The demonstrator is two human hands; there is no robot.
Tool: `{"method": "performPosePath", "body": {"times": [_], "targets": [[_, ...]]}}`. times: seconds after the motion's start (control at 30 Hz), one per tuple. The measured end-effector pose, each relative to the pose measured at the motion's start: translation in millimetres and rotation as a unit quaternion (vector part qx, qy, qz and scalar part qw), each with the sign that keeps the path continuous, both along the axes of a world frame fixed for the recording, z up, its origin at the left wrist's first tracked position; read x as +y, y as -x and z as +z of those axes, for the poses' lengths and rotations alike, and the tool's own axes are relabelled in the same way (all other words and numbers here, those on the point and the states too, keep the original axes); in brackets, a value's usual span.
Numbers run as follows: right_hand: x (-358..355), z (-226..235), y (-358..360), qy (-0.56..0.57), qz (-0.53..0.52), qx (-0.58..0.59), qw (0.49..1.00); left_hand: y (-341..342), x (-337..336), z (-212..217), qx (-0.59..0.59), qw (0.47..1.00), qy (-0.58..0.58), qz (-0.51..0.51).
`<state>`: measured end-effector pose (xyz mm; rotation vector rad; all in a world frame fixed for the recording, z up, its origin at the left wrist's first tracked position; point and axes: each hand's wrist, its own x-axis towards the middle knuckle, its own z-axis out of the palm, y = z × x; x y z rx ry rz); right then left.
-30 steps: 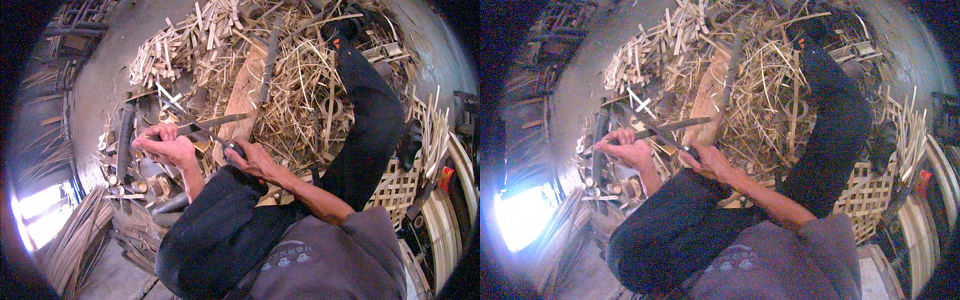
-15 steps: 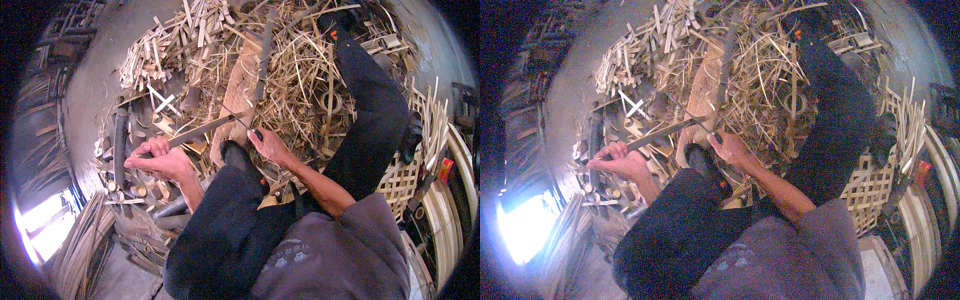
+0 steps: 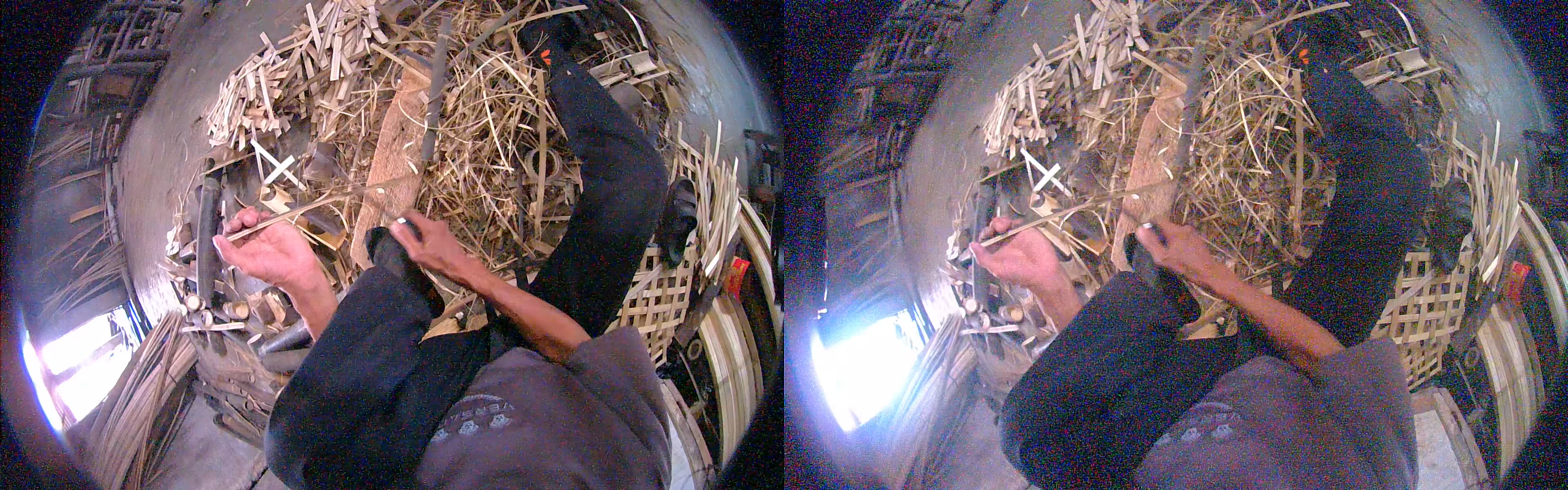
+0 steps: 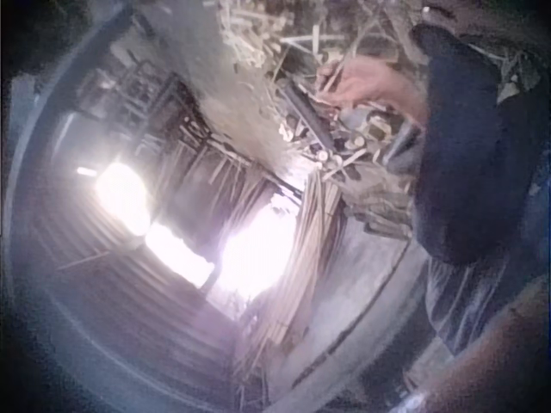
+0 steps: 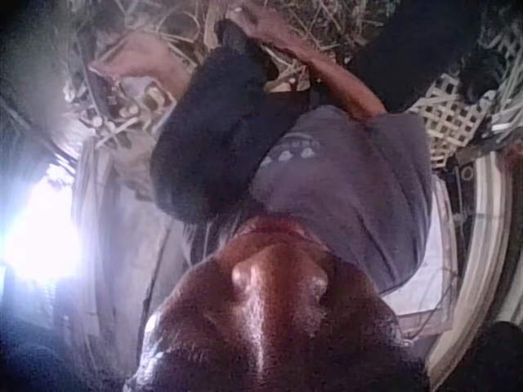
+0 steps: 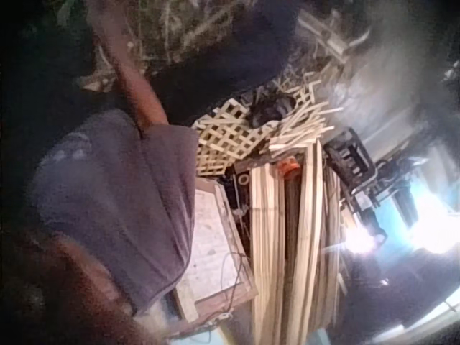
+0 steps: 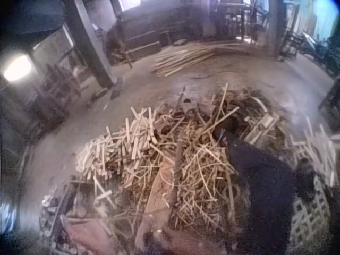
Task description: The person sits on the floor and uses a knife to shave thin strips from a piece of wood. They repeatedly scrape the blade along the wood to produce shavings, occasionally adjusting the wood and inspecting the strips.
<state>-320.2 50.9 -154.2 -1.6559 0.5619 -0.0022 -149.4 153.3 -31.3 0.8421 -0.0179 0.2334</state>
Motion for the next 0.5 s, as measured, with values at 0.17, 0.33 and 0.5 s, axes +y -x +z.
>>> {"method": "performPosePath", "body": {"times": [0.17, 0.33, 0.5], "targets": [[17, 37, -19, 0.005, 0.046, -0.040, 0.998, 5, -3, 0, -0.021, 1.000, -0.011, -0.019], [18, 14, -23, 0.000, -0.030, -0.058, 0.998, -6, 9, -11, -0.019, 1.000, -0.019, -0.006], [5, -3, -16, 0.070, 0.047, 0.089, 0.992, -1, 3, -7, -0.002, 1.000, 0.002, -0.020]]}}
